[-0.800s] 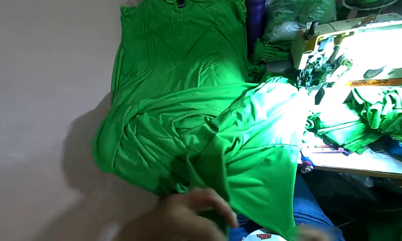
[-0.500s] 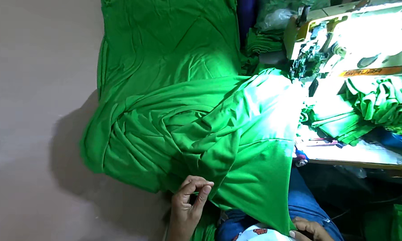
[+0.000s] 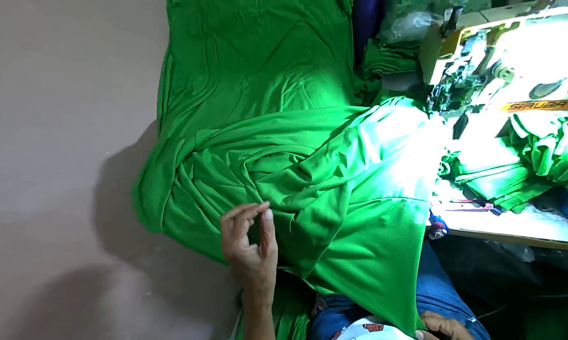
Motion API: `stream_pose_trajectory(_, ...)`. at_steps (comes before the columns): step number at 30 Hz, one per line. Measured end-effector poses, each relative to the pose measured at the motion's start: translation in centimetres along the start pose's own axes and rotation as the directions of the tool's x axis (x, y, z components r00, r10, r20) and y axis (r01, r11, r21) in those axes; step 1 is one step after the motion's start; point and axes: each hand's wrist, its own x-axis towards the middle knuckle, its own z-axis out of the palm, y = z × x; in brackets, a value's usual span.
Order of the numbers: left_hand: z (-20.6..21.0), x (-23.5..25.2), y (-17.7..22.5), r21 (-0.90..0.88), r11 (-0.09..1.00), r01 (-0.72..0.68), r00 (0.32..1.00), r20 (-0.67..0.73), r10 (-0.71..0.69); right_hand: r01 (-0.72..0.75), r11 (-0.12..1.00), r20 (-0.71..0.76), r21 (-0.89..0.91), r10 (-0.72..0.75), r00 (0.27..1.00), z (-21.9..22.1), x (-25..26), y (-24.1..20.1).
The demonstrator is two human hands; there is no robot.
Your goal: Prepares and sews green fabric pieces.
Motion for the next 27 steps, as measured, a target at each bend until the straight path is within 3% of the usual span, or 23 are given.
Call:
stream_pose_trajectory(2,0.7,1.7,-0.8,0.082,0.997,0.004,1.000,0.017,-0.006,0.002,1.000,-0.004,0.004,-0.002,1.000,0.0,0.0,0.0)
stream_pose_trajectory(5,1.9,3.4,-1.5,0.222,0.974,0.044,0.979,0.184,-0.086,-0.056,0.997,-0.021,0.043,0.057,0.998,0.2,0.0,-0.8)
stream_pose_trajectory(7,2.7,3.8,-2.2,0.219,0.974,0.060,0.968,0.225,-0.110,-0.059,0.997,-0.025,0.048,0.060,0.998,0.2,0.1,-0.5)
stream_pose_trajectory(10,2.0,4.5,-2.1,0.100,0.995,0.022,0.989,0.146,-0.037,-0.075,0.996,-0.030,0.050,0.077,0.997,0.2,0.1,-1.0)
stream_pose_trajectory(13,0.4,5.2,-0.5,-0.087,0.992,0.087,0.993,0.083,-0.080,-0.068,0.997,-0.025,0.039,0.069,0.997,0.2,0.2,-0.8)
stream_pose_trajectory(15,-0.4,5.6,0.6,-0.193,0.980,0.051,0.996,0.081,-0.036,-0.077,0.996,-0.012,0.035,0.077,0.997,0.1,0.3,-0.9)
stream_pose_trajectory(20,-0.9,6.0,1.7,-0.290,0.956,-0.046,0.997,0.047,0.062,-0.061,0.998,-0.030,0.033,0.062,0.998,0.3,0.3,-0.7)
stream_pose_trajectory(22,-2.0,5.6,3.1,-0.297,0.951,-0.087,0.987,0.105,0.123,-0.074,0.996,-0.040,0.052,0.076,0.996,0.3,0.2,-1.0)
stream_pose_trajectory(24,-2.8,3.7,5.5,-0.306,0.943,-0.132,0.902,0.356,0.242,-0.067,0.996,-0.047,0.058,0.069,0.996,0.3,0.1,-1.0)
stream_pose_trajectory(27,-1.0,-2.1,6.5,-0.287,0.948,-0.138,0.601,0.737,0.310,-0.001,1.000,-0.024,0.025,0.002,1.000,0.1,0.1,-0.2)
